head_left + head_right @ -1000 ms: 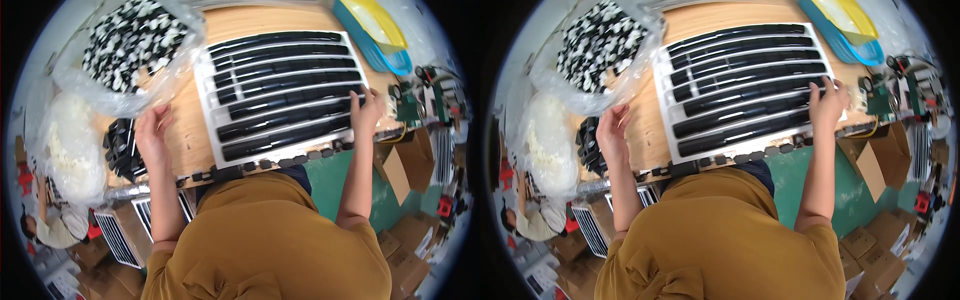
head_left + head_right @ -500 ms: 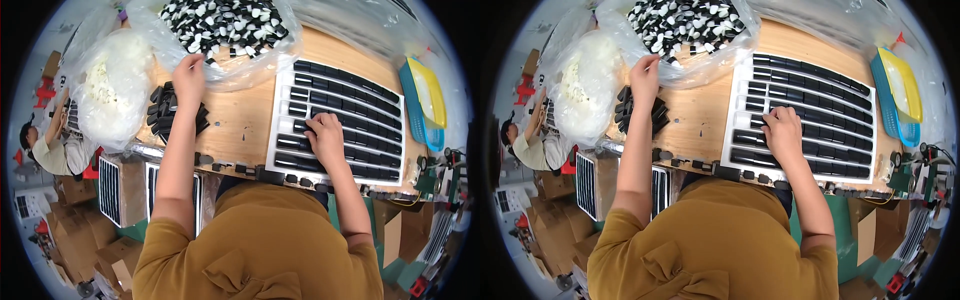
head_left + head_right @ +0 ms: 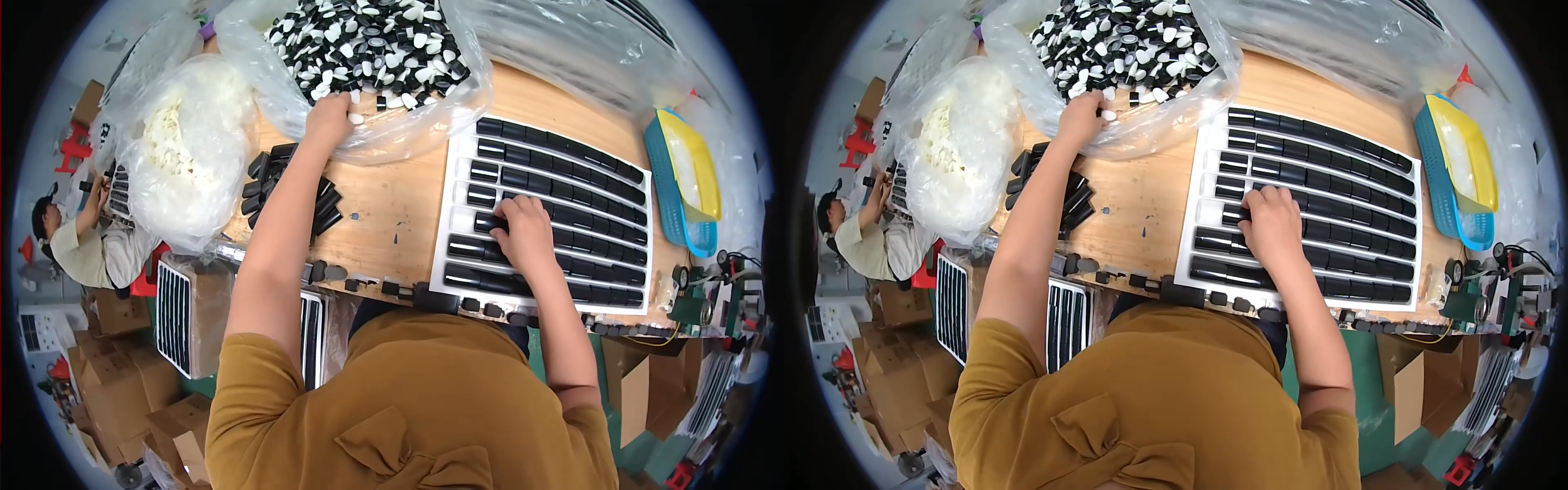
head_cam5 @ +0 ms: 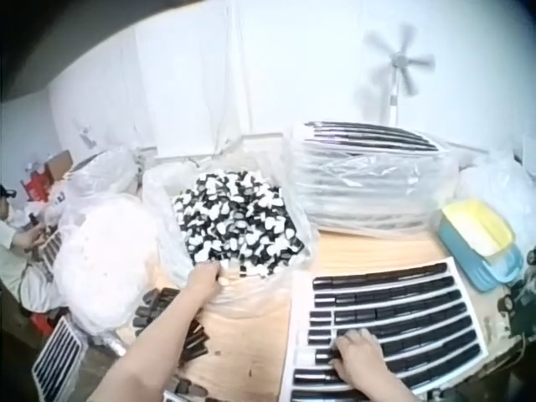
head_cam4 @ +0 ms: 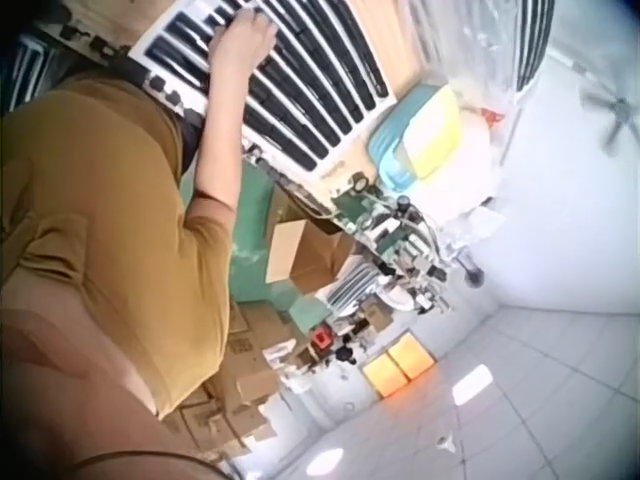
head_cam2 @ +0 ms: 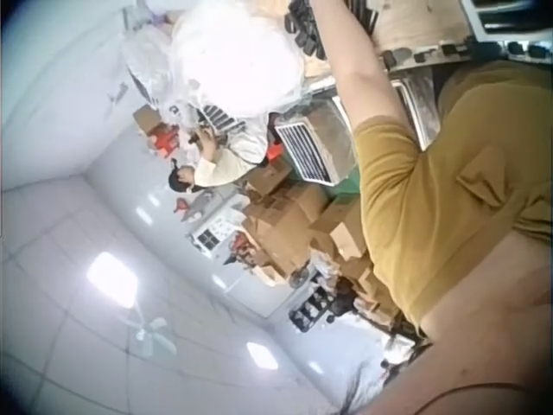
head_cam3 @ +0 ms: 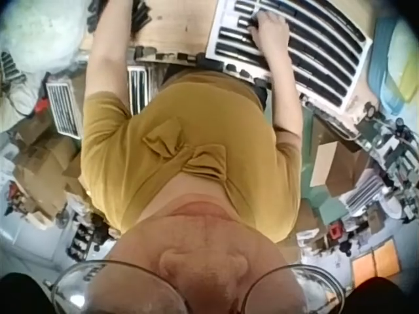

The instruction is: Assembling plastic components by attaching white end caps to black housings and placing them in a sorting tray.

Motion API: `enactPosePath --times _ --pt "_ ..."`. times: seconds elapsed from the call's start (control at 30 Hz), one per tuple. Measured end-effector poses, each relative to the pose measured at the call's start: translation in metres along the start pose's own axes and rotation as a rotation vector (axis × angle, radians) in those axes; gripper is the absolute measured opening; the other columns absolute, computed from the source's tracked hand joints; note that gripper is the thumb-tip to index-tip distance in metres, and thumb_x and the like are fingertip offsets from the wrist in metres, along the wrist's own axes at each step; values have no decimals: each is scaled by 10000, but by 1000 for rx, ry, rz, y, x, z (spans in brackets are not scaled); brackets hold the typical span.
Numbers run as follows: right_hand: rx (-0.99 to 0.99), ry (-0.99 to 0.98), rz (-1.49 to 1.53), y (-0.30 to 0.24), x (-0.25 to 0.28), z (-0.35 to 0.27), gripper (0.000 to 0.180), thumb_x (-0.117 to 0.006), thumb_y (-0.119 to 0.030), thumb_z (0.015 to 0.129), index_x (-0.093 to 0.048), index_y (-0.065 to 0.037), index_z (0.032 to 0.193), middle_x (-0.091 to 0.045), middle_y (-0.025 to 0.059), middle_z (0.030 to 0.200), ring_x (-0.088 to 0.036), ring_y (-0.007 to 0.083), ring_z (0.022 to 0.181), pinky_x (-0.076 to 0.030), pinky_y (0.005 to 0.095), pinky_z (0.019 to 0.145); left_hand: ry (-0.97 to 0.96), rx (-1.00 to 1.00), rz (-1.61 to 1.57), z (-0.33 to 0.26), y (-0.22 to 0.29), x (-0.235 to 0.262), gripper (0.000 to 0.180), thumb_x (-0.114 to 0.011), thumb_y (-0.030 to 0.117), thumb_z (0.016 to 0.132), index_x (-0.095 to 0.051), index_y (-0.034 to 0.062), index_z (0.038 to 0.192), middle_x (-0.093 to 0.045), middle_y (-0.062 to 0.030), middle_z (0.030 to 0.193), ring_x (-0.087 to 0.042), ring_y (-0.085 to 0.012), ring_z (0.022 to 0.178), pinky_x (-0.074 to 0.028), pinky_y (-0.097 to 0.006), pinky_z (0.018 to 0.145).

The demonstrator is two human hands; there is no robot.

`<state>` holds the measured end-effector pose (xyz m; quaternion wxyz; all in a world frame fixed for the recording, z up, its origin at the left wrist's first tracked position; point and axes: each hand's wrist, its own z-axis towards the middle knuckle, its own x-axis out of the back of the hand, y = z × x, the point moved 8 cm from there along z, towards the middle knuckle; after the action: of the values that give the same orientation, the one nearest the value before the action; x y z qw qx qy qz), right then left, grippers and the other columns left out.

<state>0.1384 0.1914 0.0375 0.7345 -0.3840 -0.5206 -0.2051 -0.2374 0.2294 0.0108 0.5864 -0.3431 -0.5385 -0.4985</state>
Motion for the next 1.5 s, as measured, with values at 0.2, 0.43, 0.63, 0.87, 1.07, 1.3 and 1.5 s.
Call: enactPosePath --times 0.2,0.43,0.63,0.87,1.07,1.3,1.5 --pt "62 -131 71 6 -11 7 287 -756 -30 655 -559 -56 862 -575 106 916 -532 314 938 -453 397 837 352 57 -560 -44 39 67 201 -724 116 786 -614 54 943 -663 -126 789 -651 -290 693 -505 -369 622" --pt "52 -115 107 4 -7 10 295 -747 -15 659 -573 -40 895 -576 110 918 -535 318 952 -458 396 856 -297 311 -1435 -158 147 16 213 -615 118 937 -649 16 1121 -640 -29 819 -593 -68 622 -469 -202 516" --pt "66 -130 136 4 -5 8 303 -741 -8 668 -562 -40 911 -585 111 934 -547 309 966 -454 395 848 -479 274 -1550 -180 168 -17 255 -546 65 955 -608 30 1200 -632 -40 884 -598 -83 705 -476 -191 594" --pt "139 -25 216 -4 7 -3 271 -706 -7 750 -557 -34 974 -589 83 877 -580 259 871 -471 355 801 -396 334 -1656 -177 165 -6 325 -585 -9 903 -554 -49 1223 -631 -85 912 -684 -188 842 -564 -271 753" --pt "-236 -221 998 -5 0 -24 134 -577 -40 922 -553 -23 1053 -582 23 906 -560 80 777 -462 223 645 -412 333 -1755 -182 166 11 336 -650 -25 854 -584 -67 1181 -660 -126 994 -695 -224 904 -568 -287 812" --pt "-226 -209 1157 -18 4 -30 241 -599 -84 933 -584 -5 1160 -570 -10 804 -542 62 683 -448 202 623 -445 291 -1669 -192 174 26 322 -705 -23 815 -650 -36 1132 -698 -90 945 -667 -149 897 -532 -258 796" --pt "-274 -214 1269 -26 2 -36 217 -588 -105 950 -587 11 1133 -564 -3 736 -527 55 636 -439 195 585 -393 285 -1679 -194 177 34 329 -724 -16 804 -664 -28 1127 -696 -69 925 -651 -114 849 -522 -236 779"
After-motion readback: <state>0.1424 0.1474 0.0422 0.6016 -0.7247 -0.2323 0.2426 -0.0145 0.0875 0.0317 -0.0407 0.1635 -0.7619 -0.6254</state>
